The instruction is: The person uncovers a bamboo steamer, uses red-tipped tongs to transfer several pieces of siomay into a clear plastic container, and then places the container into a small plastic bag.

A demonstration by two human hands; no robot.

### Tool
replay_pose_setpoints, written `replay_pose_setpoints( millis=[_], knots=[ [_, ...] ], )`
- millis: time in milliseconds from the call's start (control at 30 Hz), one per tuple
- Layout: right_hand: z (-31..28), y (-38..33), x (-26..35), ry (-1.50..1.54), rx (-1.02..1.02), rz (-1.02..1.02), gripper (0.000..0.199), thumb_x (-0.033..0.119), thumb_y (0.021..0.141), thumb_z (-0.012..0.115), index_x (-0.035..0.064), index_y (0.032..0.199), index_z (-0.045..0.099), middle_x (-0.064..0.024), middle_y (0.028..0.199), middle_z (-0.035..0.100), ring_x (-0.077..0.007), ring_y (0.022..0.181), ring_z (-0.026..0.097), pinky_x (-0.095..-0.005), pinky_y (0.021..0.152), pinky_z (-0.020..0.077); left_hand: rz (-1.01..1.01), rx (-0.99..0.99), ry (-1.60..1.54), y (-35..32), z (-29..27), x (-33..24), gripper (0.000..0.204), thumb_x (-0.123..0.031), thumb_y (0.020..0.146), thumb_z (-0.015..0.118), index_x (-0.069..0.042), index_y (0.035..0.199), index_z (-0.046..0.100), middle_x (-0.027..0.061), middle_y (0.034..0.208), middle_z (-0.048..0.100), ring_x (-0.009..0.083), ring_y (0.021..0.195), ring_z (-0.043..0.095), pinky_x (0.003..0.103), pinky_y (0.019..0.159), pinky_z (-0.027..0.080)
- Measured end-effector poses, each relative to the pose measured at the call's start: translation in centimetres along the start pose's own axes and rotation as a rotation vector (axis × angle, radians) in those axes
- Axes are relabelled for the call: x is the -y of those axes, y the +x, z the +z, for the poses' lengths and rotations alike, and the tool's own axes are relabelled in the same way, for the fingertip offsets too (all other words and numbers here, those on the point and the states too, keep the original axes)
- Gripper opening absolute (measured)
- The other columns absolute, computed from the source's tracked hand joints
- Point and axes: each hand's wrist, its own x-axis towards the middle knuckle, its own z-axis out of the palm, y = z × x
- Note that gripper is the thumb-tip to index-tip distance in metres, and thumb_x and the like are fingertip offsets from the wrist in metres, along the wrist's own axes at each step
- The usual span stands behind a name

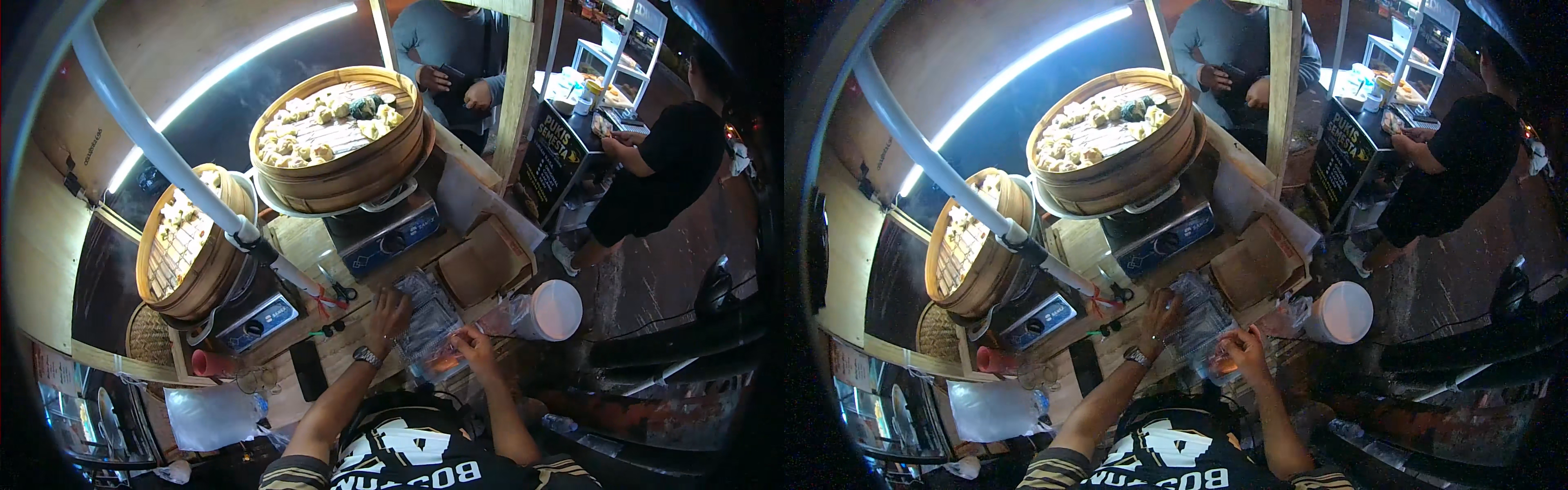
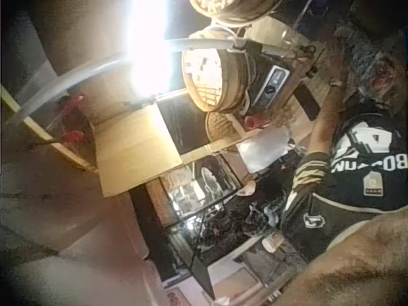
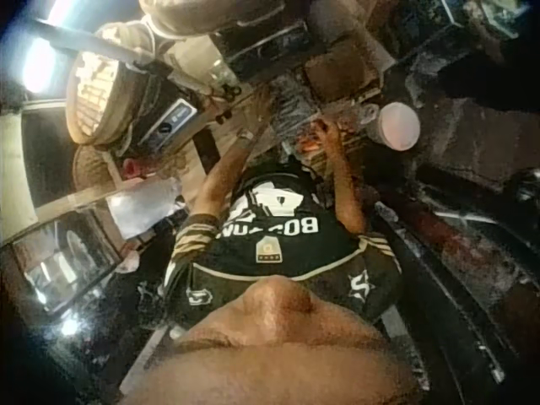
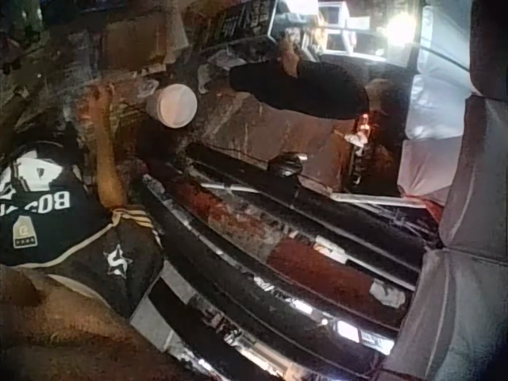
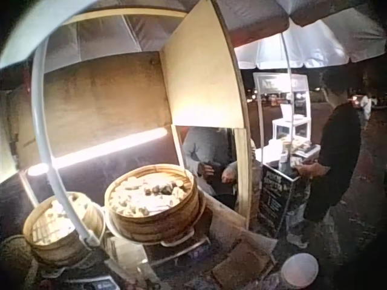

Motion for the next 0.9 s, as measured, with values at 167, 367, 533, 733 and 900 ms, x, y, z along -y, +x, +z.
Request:
replay_pose_setpoints(
  millis=[167, 367, 533, 733, 900],
  knots=[
    [-1.4, -0.1, -0.7, 0.052, 0.042, -0.035, 0.01, 0.009, 0.093, 0.062, 0.0036, 0.101, 0.064, -0.0017, 0.09, 0.064, -0.009, 0.085, 0.061, -0.0263, 0.077, 0.0521, -0.231, 0.149, -0.207, 3.5, -7.9, -2.9, 0.053, -0.019, 0.079, 0.073, -0.012, 0.128, 0.052, 0.0197, 0.119, 0.051, 0.0391, 0.105, 0.057, 0.049, 0.096, 0.047],
    [-0.1, -0.1, 4.5, 0.511, 0.1, -0.069, 0.014, 0.01, 0.093, 0.061, 0.0022, 0.104, 0.061, -0.0088, 0.094, 0.065, -0.017, 0.087, 0.064, -0.0317, 0.079, 0.0538, -0.453, -0.041, -0.697, 2.6, -9.0, 1.6, 0.053, -0.021, 0.086, 0.067, -0.008, 0.134, 0.049, 0.0151, 0.125, 0.052, 0.0336, 0.113, 0.058, 0.041, 0.088, 0.05],
    [1.1, 1.8, 5.5, 0.862, 0.233, -0.004, 0.021, 0.016, 0.093, 0.063, 0.0015, 0.108, 0.06, -0.0134, 0.1, 0.065, -0.0227, 0.094, 0.064, -0.0392, 0.086, 0.0528, -0.62, 0.073, -1.506, -0.5, -8.6, 4.2, 0.057, -0.028, 0.097, 0.058, -0.003, 0.145, 0.039, 0.0158, 0.135, 0.052, 0.0247, 0.103, 0.065, 0.04, 0.081, 0.056],
    [6.3, 4.4, 11.2, 0.57, 0.359, -0.161, 0.033, 0.023, 0.095, 0.065, -0.0009, 0.117, 0.06, -0.01, 0.101, 0.065, -0.0159, 0.095, 0.063, -0.0321, 0.082, 0.0512, -0.642, 0.429, -2.588, -6.6, -13.9, 1.4, 0.064, -0.038, 0.1, 0.05, -0.005, 0.151, 0.03, 0.021, 0.144, 0.047, 0.0425, 0.115, 0.06, 0.05, 0.095, 0.054],
    [10.1, 3.9, 8.4, 0.063, 0.448, 0.057, 0.026, 0.021, 0.095, 0.066, -0.0013, 0.108, 0.066, -0.0051, 0.091, 0.066, -0.0117, 0.083, 0.061, -0.0286, 0.075, 0.0495, -0.559, 0.593, -2.32, -13.1, -14.3, 1.0, 0.07, -0.054, 0.101, 0.035, -0.006, 0.152, 0.03, 0.0204, 0.146, 0.045, 0.0412, 0.122, 0.056, 0.056, 0.097, 0.05]
  ],
)
